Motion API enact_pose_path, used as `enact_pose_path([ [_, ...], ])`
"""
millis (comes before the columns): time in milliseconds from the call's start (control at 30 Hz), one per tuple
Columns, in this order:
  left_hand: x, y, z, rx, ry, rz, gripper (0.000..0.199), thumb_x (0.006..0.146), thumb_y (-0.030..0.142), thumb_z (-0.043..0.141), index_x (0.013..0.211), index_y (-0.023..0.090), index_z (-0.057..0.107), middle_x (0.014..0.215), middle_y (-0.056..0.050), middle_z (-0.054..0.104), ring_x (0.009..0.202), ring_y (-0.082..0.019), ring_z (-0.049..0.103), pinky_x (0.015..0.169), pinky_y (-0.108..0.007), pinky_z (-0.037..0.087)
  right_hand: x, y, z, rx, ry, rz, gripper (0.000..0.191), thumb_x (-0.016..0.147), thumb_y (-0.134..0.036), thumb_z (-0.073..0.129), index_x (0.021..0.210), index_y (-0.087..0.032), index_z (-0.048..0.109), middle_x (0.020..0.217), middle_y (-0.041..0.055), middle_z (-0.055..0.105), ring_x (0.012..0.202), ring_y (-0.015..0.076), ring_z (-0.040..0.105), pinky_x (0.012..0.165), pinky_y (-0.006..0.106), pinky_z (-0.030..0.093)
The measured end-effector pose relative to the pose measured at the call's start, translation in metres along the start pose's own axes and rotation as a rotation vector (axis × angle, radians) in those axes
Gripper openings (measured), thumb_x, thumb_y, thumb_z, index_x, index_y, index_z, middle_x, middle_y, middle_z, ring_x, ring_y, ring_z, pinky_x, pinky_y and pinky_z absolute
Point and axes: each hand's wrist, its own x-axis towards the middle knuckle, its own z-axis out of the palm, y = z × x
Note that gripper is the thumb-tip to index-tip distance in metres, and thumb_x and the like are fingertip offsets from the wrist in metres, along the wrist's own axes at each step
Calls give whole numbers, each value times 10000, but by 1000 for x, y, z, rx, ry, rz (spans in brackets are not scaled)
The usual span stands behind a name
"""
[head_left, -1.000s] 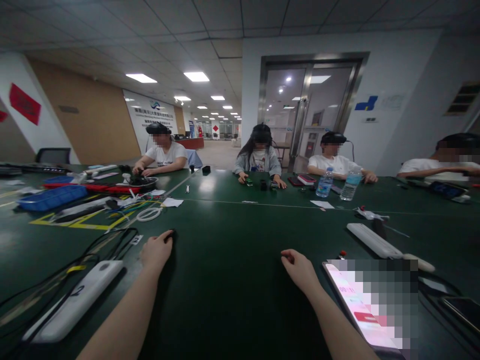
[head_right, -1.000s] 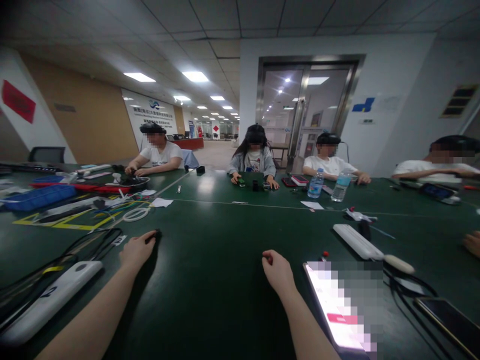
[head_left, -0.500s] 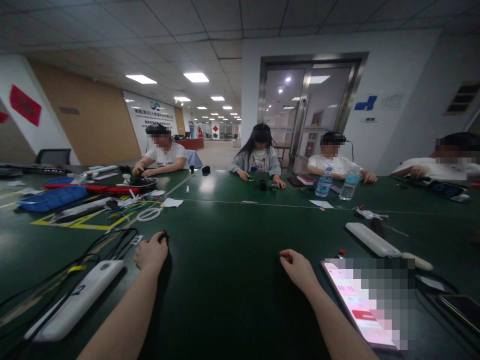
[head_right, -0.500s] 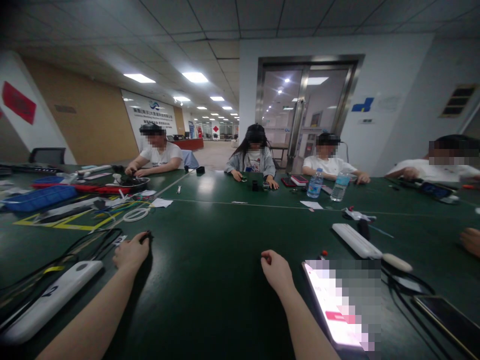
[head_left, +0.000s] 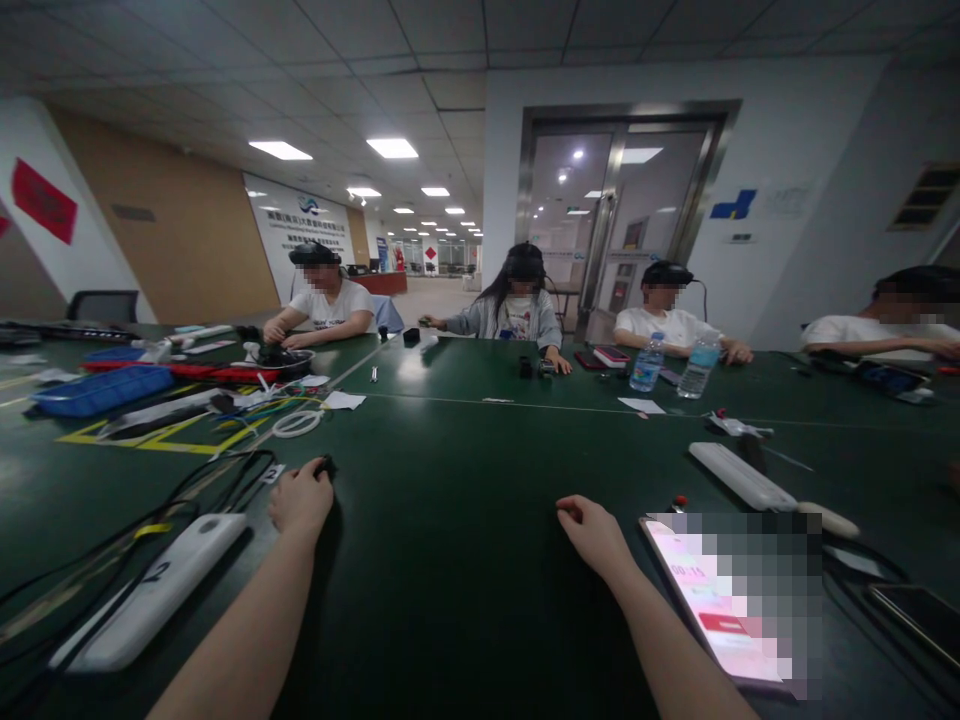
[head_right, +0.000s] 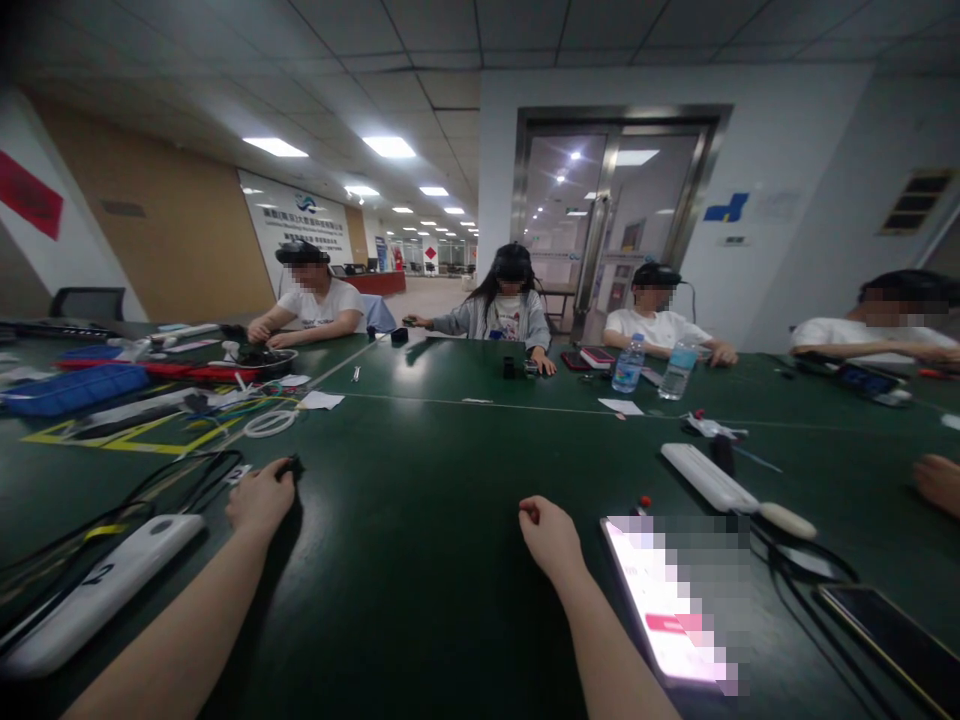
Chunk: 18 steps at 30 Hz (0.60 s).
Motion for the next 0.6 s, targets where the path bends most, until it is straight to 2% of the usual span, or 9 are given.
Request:
enact_pose_path([
  [600, 1, 0, 2, 23, 9, -19, 433, 858, 376, 341, 1218, 300, 568, 1210, -155, 523, 1083, -339, 505, 834, -431, 417, 6, 6, 5, -14, 35, -15, 250, 836, -266, 468, 1021, -202, 623, 940, 43, 667, 873, 178, 618, 763, 281, 457],
])
